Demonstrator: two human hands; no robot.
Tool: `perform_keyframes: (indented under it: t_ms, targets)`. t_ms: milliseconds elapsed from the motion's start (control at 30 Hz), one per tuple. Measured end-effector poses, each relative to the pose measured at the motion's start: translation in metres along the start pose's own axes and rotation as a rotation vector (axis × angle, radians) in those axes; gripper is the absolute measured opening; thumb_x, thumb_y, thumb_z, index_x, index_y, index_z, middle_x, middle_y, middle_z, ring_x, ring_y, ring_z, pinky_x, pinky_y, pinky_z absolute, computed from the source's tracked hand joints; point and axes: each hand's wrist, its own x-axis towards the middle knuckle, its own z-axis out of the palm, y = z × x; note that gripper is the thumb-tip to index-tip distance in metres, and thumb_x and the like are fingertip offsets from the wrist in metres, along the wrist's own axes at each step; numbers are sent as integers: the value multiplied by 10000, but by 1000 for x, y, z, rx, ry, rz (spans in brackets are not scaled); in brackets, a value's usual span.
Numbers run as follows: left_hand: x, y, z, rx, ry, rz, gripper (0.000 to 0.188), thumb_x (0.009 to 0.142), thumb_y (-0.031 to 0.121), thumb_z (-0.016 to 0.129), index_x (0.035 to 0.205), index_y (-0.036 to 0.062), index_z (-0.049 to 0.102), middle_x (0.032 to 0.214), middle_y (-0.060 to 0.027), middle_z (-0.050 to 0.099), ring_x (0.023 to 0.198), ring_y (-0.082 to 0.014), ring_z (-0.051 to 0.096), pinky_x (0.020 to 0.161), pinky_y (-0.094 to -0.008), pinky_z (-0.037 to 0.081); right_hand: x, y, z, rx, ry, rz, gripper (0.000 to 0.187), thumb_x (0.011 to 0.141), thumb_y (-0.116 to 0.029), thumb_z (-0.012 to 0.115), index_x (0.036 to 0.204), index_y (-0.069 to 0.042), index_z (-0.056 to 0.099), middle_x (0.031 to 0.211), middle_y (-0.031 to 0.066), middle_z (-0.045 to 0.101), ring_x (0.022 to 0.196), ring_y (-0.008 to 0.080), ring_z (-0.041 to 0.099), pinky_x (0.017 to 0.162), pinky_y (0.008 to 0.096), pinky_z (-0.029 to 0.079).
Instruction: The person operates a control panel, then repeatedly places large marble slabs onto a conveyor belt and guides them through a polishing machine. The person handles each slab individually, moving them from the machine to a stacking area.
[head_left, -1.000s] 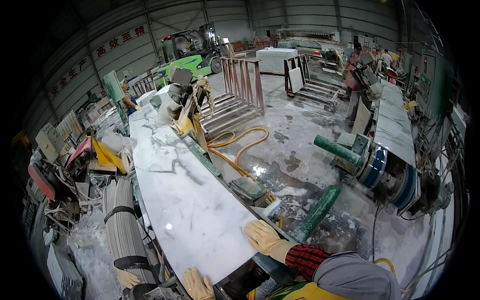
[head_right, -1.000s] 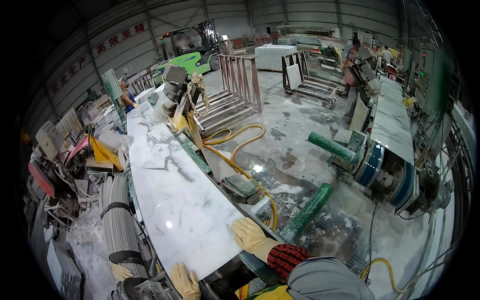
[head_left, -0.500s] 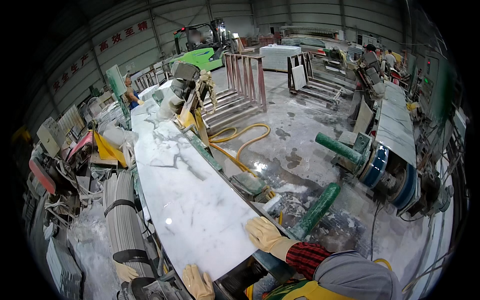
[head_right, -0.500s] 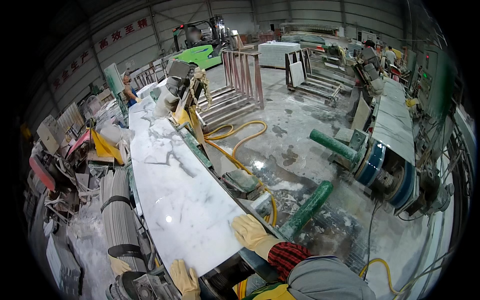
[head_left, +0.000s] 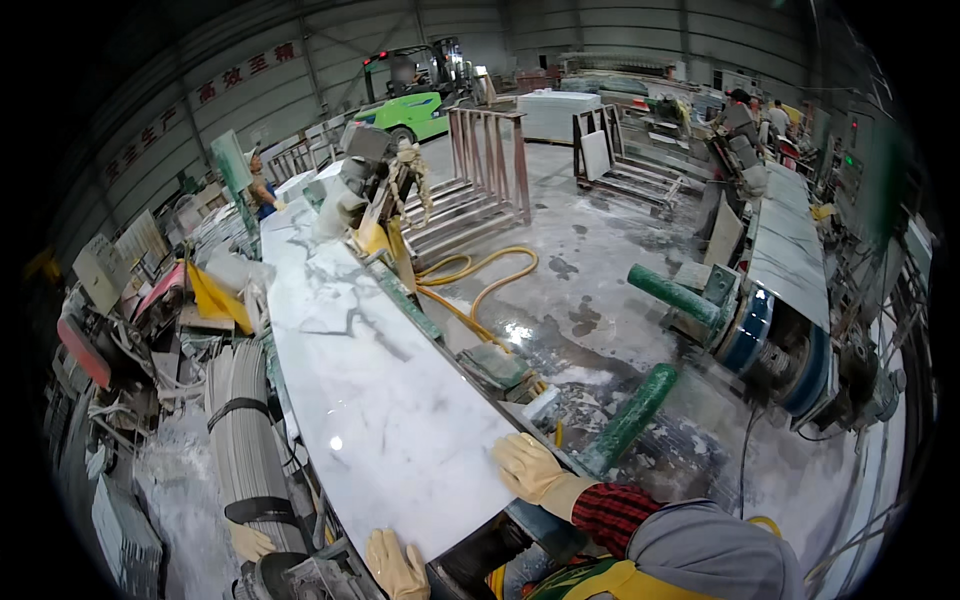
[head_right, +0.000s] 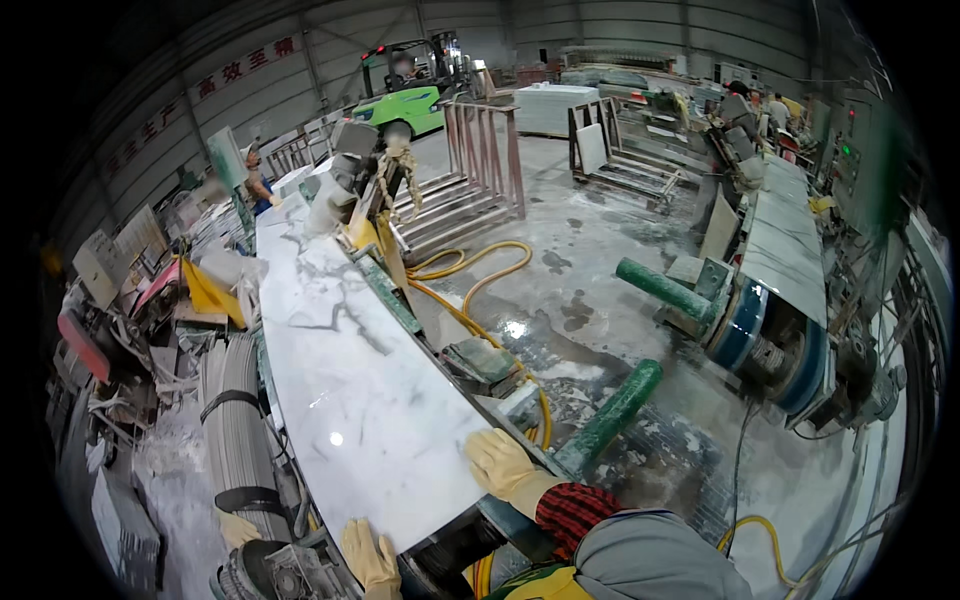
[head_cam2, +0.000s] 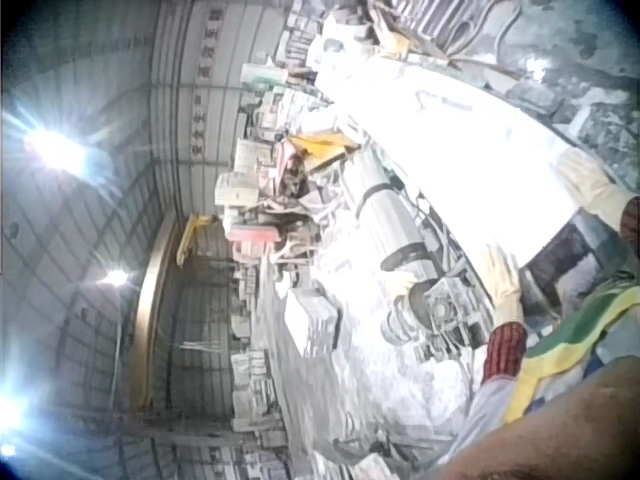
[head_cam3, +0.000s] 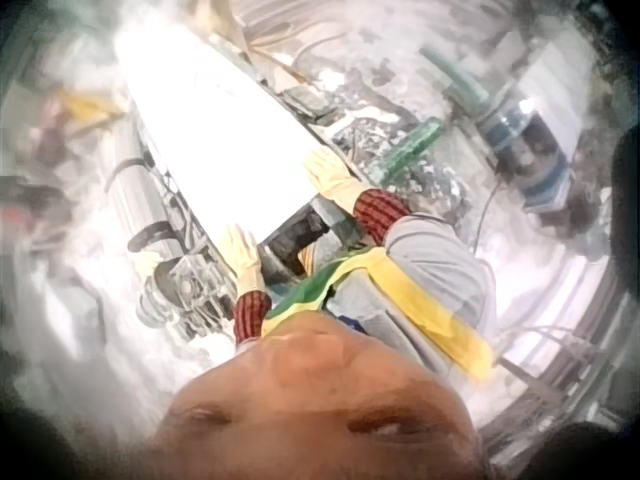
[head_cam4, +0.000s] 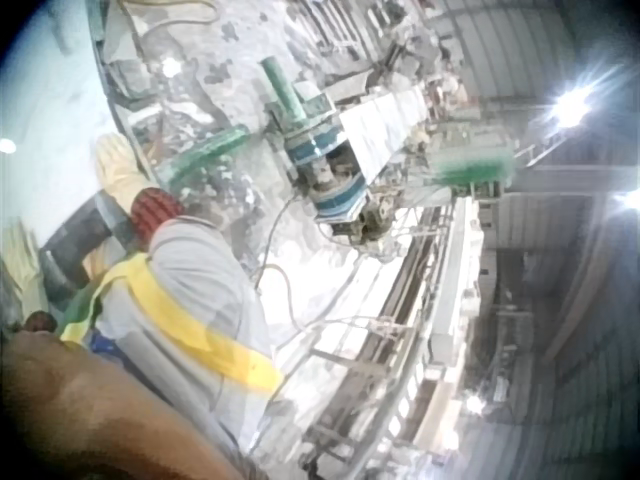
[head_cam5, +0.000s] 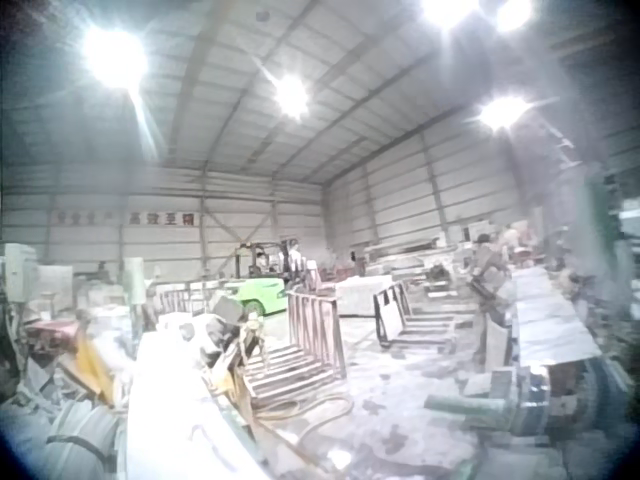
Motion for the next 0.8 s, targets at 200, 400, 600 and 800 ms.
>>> perform_keyframes:
  t_ms: [200, 400, 600, 800]
  targets:
    - [-2, 3, -5, 62, -78, -12, 656, 1117, 426, 571, 1638, 29, 542, 1711, -278, 478, 1597, -476, 404, 1346, -586, 275, -1, -2, -1, 21, -33, 13, 312, 945, -171, 686, 1218, -22, 664, 1202, 158, 661, 1140, 374, 627, 1016, 498, 485]
    - [-8, 11, -10, 57, -87, -23, 647, 1136, 413, 555, 1654, 27, 524, 1732, -267, 453, 1599, -480, 398, 1346, -581, 276, -6, -4, -11, 25, -40, 43, 290, 950, -177, 688, 1197, -26, 665, 1207, 158, 665, 1143, 372, 629, 1019, 496, 484]
    - [-14, 6, -8, 15, 2, 64, 639, 1148, 408, 557, 1656, 21, 525, 1726, -280, 457, 1592, -484, 411, 1337, -580, 288, -12, -5, -7, 35, -42, 62, 350, 967, -193, 701, 1268, -16, 678, 1285, 175, 671, 1220, 378, 627, 1094, 494, 469]
    - [-11, 26, -23, 84, -66, 10, 654, 1148, 417, 563, 1673, 33, 504, 1746, -283, 424, 1606, -467, 394, 1343, -564, 286, -23, 1, -3, 41, -55, 71, 349, 960, -181, 706, 1266, -14, 679, 1287, 168, 668, 1193, 369, 628, 1077, 495, 469]
